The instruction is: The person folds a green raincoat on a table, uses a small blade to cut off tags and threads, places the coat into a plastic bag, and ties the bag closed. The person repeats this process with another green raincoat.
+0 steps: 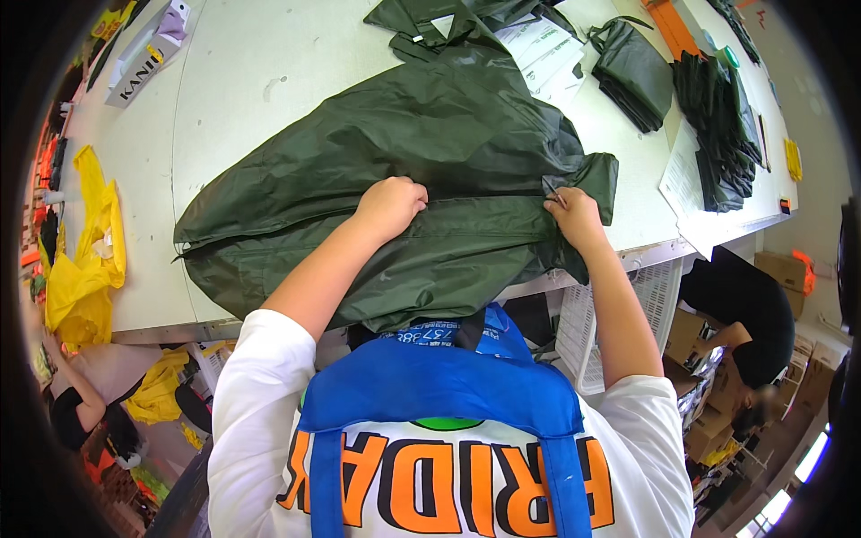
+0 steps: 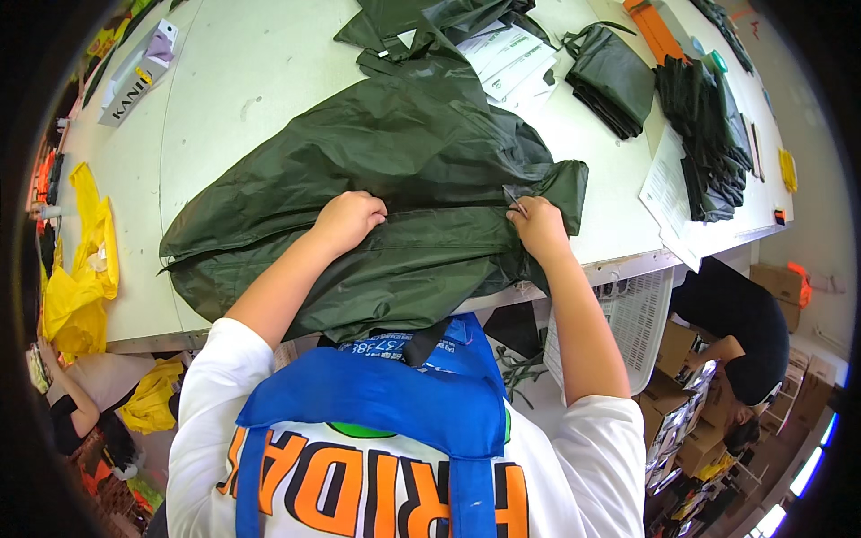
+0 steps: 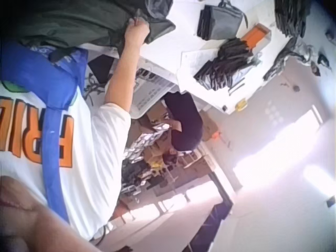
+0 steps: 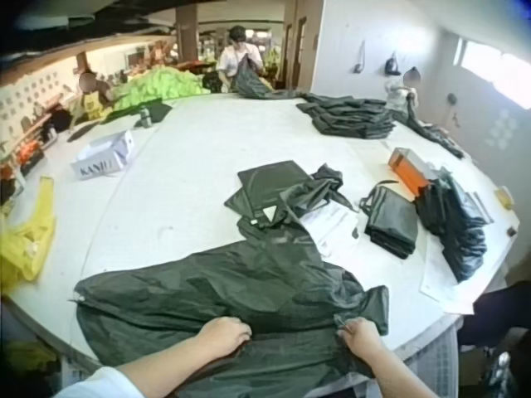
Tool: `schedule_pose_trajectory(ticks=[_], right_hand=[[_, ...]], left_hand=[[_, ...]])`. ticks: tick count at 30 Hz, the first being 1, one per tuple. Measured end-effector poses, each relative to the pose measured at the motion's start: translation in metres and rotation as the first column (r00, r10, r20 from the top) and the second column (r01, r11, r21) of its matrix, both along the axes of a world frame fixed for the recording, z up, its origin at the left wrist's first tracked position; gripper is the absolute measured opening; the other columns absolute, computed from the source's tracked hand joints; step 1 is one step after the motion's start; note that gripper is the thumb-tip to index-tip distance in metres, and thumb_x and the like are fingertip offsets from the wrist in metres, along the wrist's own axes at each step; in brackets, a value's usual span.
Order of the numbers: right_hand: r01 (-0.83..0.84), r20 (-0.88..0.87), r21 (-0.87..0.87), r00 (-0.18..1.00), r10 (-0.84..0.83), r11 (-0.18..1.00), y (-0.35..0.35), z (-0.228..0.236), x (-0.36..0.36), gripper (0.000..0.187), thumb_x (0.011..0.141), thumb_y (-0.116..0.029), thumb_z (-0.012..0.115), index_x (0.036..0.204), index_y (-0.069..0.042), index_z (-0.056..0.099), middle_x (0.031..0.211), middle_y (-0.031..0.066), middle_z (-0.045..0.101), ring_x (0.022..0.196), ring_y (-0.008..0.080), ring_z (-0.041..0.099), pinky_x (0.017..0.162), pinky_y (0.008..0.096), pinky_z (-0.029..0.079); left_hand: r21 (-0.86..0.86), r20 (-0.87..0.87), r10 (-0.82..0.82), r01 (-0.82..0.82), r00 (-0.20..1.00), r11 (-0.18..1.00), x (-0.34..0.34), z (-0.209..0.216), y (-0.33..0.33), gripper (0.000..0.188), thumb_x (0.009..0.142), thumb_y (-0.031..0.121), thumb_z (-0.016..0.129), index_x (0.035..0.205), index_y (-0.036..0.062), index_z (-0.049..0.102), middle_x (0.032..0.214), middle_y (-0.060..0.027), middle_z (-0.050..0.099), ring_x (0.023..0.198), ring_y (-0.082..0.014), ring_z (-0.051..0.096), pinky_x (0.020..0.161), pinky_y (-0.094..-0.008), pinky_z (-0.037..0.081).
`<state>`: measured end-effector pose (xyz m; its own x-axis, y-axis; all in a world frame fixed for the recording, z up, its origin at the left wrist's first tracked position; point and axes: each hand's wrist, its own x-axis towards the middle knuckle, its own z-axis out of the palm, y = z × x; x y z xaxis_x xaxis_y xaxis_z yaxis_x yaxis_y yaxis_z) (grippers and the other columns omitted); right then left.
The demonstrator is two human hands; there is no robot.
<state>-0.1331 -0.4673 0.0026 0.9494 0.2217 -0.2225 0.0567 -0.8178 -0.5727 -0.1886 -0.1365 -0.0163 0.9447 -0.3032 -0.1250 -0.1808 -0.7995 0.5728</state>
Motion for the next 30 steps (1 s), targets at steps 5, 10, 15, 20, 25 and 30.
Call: schedule_pose_trajectory(ticks=[5,10,15,20,25,30], right_hand=[[0.045,-0.129,-0.073,0.99,-0.054,0.996,0.007,-0.004,0.001,0.019,0.071,-0.013,0.074,0.077,0.0,0.061,0.071,0.0168,0.061,0.068,0.0328,0.061,0.064,0.0376,0.047],[0.049,-0.121,-0.05,0.991,-0.055,0.998,0.003,-0.016,-0.006,0.021,0.072,-0.012,0.074,0.078,0.0,0.058,0.068,0.0137,0.059,0.065,0.0269,0.058,0.063,0.0352,0.046],[0.039,-0.074,-0.055,0.996,-0.043,0.998,0.003,-0.021,-0.008,0.021,0.072,-0.012,0.073,0.079,0.0,0.057,0.073,0.0158,0.061,0.068,0.0307,0.06,0.065,0.0369,0.047],[0.041,-0.084,-0.06,0.995,-0.046,0.997,0.0,-0.022,-0.008,0.021,0.073,-0.012,0.072,0.08,0.001,0.057,0.074,0.016,0.061,0.068,0.0291,0.06,0.065,0.0354,0.047],[0.059,-0.07,-0.065,0.995,-0.064,0.996,0.005,-0.021,-0.01,0.021,0.074,-0.011,0.071,0.078,0.001,0.055,0.072,0.0157,0.061,0.066,0.0276,0.059,0.064,0.0345,0.047],[0.055,-0.041,-0.054,0.997,-0.058,0.997,0.002,-0.026,-0.01,0.021,0.075,-0.011,0.071,0.078,0.002,0.054,0.07,0.015,0.059,0.063,0.0257,0.056,0.062,0.0339,0.046]], left_hand=[[-0.045,-0.296,0.142,-0.162,0.945,0.986,0.001,-0.013,-0.003,0.014,0.072,0.017,0.072,0.08,0.0065,0.07,0.081,-0.013,0.067,0.08,-0.0314,0.063,0.07,-0.0408,0.05],[0.041,-0.378,0.127,-0.12,0.917,0.992,0.008,-0.005,-0.008,0.015,0.069,0.018,0.074,0.077,0.0057,0.07,0.078,-0.014,0.067,0.078,-0.0319,0.064,0.069,-0.041,0.05],[0.091,-0.343,0.049,-0.019,0.938,0.996,0.016,-0.013,-0.004,0.018,0.068,0.022,0.076,0.074,0.0065,0.068,0.074,-0.0124,0.066,0.076,-0.0302,0.064,0.068,-0.0413,0.049],[0.035,-0.413,0.009,0.006,0.911,0.999,0.008,-0.014,-0.011,0.019,0.069,0.023,0.076,0.073,0.0073,0.067,0.072,-0.0095,0.065,0.075,-0.0291,0.063,0.066,-0.0401,0.048],[0.082,-0.294,-0.018,0.044,0.956,0.996,-0.004,-0.015,-0.012,0.02,0.073,0.022,0.073,0.076,0.0047,0.064,0.077,-0.0117,0.065,0.079,-0.0307,0.063,0.069,-0.0418,0.048],[0.058,-0.124,-0.042,0.05,0.991,0.997,-0.017,-0.025,-0.012,0.022,0.075,0.022,0.071,0.078,0.0027,0.062,0.08,-0.014,0.063,0.081,-0.0335,0.062,0.072,-0.0438,0.049]])
